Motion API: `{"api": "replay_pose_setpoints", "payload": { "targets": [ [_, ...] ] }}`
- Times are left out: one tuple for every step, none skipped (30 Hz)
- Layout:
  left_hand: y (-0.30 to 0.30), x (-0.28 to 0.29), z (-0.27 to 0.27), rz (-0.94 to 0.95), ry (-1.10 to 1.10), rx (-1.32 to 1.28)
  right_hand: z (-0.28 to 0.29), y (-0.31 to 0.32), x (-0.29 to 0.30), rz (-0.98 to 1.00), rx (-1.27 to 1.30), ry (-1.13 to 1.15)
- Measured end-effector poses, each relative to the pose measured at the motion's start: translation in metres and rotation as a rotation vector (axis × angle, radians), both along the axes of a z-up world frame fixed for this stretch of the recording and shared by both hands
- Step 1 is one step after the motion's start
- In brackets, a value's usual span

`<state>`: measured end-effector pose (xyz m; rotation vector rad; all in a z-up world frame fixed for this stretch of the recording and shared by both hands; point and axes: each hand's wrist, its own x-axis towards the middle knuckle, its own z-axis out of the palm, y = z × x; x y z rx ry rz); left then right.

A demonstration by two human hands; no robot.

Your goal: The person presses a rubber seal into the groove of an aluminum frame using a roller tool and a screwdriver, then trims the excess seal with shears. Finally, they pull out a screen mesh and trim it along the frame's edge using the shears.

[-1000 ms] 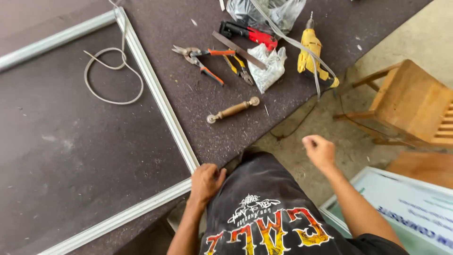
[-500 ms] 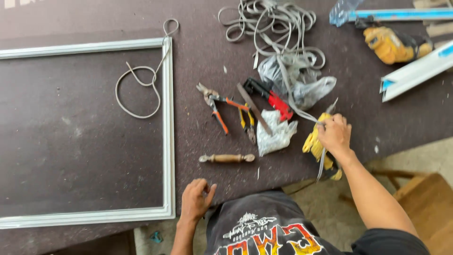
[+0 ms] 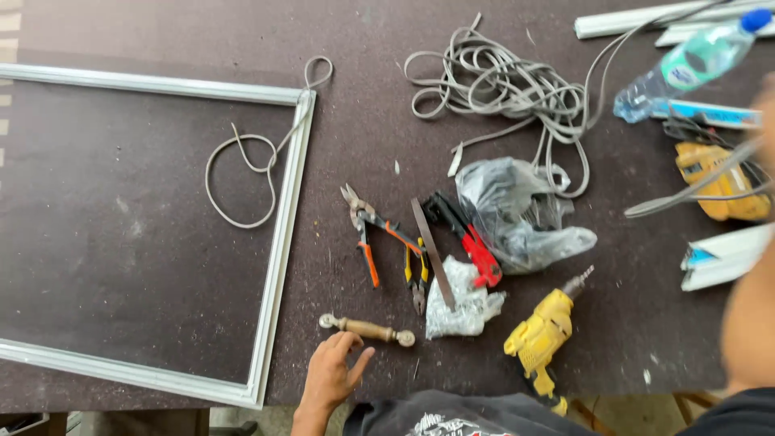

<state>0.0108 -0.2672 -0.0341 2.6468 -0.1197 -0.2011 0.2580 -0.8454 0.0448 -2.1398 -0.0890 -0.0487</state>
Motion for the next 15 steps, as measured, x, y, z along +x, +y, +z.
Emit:
{"api": "replay_pose_setpoints", "payload": {
  "targets": [
    [0.000, 0.003, -0.002, 0.009, 0.000, 0.005, -0.023, 0.033, 0.024, 0.041, -0.041, -0.003],
    [0.000, 0.006, -0.005, -0.002, -0.015, 0.018, -0.045, 0.067, 0.044, 0.082, -0.081, -0.007],
    [0.001, 0.009, -0.008, -0.012, -0.028, 0.033, -0.066, 0.105, 0.059, 0.123, -0.121, -0.010],
    [-0.003, 0.011, -0.007, -0.004, -0.027, 0.039, -0.122, 0.132, 0.091, 0.164, -0.160, -0.014],
    [-0.006, 0.014, -0.006, 0.005, 0.054, 0.067, -0.173, 0.164, 0.118, 0.201, -0.199, -0.018],
    [-0.009, 0.017, -0.004, 0.014, 0.135, 0.095, -0.216, 0.202, 0.144, 0.238, -0.238, -0.023],
    [0.001, 0.012, -0.020, 0.017, 0.124, 0.101, -0.236, 0.219, 0.155, 0.238, -0.233, -0.035],
    [0.011, 0.007, -0.036, 0.059, 0.145, 0.093, -0.256, 0.237, 0.165, 0.114, -0.381, -0.194],
    [0.020, -0.001, -0.051, 0.105, 0.169, 0.083, -0.275, 0.255, 0.174, -0.010, -0.527, -0.351],
    [0.033, -0.005, -0.069, 0.111, 0.161, 0.085, -0.289, 0.260, 0.181, -0.008, -0.523, -0.360],
    [0.046, -0.014, -0.086, 0.221, 0.278, 0.081, -0.305, 0.262, 0.181, -0.035, -0.560, -0.337],
    [0.059, -0.024, -0.103, 0.333, 0.394, 0.077, -0.320, 0.265, 0.179, -0.062, -0.596, -0.314],
    [0.055, -0.023, -0.096, 0.340, 0.402, 0.073, -0.291, 0.266, 0.164, -0.051, -0.599, -0.311],
    [0.051, -0.024, -0.089, 0.276, 0.389, 0.084, -0.260, 0.268, 0.147, 0.013, -0.588, -0.287],
    [0.047, -0.025, -0.083, 0.212, 0.372, 0.093, -0.228, 0.269, 0.129, 0.076, -0.577, -0.265]
  ]
}}
